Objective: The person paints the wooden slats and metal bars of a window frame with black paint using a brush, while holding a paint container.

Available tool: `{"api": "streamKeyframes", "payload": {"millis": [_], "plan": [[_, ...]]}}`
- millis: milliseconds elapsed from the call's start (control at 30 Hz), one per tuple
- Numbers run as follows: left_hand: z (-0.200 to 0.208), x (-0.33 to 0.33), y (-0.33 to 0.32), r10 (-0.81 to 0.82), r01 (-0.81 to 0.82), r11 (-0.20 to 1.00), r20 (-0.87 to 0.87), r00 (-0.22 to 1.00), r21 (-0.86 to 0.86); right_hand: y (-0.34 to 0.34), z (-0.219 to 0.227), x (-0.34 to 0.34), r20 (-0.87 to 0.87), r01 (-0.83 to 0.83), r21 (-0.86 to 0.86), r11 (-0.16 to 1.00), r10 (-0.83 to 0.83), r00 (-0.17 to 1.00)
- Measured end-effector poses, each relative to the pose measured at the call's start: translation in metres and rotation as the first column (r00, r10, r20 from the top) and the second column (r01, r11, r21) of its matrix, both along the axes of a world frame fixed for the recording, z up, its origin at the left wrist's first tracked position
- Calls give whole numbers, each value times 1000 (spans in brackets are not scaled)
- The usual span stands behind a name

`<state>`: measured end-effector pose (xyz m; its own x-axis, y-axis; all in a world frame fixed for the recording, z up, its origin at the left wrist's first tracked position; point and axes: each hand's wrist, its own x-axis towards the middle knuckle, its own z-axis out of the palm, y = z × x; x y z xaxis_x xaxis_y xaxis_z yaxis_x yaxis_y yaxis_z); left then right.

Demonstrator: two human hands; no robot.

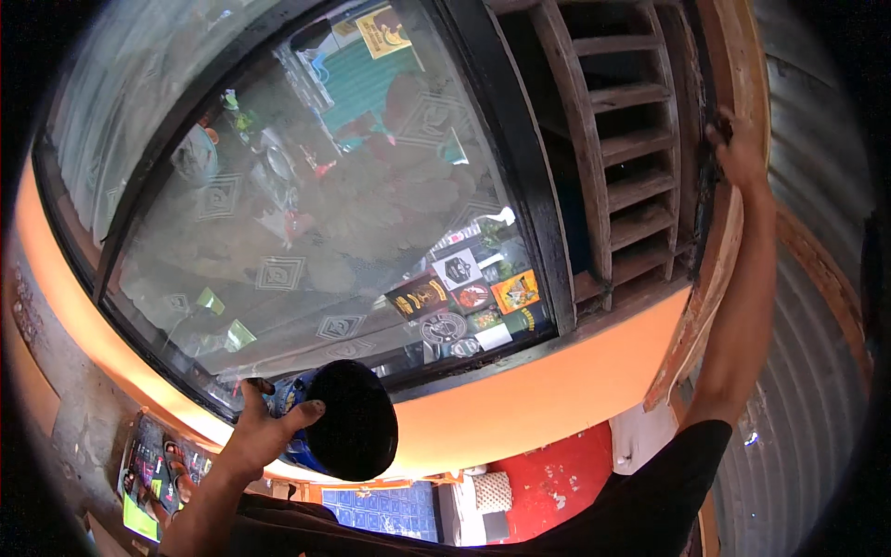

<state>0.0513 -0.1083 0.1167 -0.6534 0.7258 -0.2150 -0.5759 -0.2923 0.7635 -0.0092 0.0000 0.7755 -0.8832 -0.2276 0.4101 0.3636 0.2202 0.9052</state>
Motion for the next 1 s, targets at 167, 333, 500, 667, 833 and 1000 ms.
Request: {"api": "streamKeyframes", "payload": {"millis": [167,333,500,667,833,1000], "plan": [[-3,6,-14,70,-68,993,17,997,-92,-42,-56,-21,-150,-411,-27,911,403,903],[-16,12,-12,138,-136,988,30,990,-76,-57,-108,43,-278,-591,-177,787,536,797],[-4,15,-14,159,-161,982,-26,987,-95,3,-239,160,-349,-765,-362,533,683,642],[5,18,-26,141,-138,967,-1,990,-215,31,-375,192,26,-94,-988,122,734,679],[-5,23,-17,203,-202,925,-32,979,-321,75,-490,191,-398,46,-642,-765,384,833],[-15,26,-36,356,-320,897,69,932,-304,126,-537,199,-464,-199,-389,-900,5,886]]}}
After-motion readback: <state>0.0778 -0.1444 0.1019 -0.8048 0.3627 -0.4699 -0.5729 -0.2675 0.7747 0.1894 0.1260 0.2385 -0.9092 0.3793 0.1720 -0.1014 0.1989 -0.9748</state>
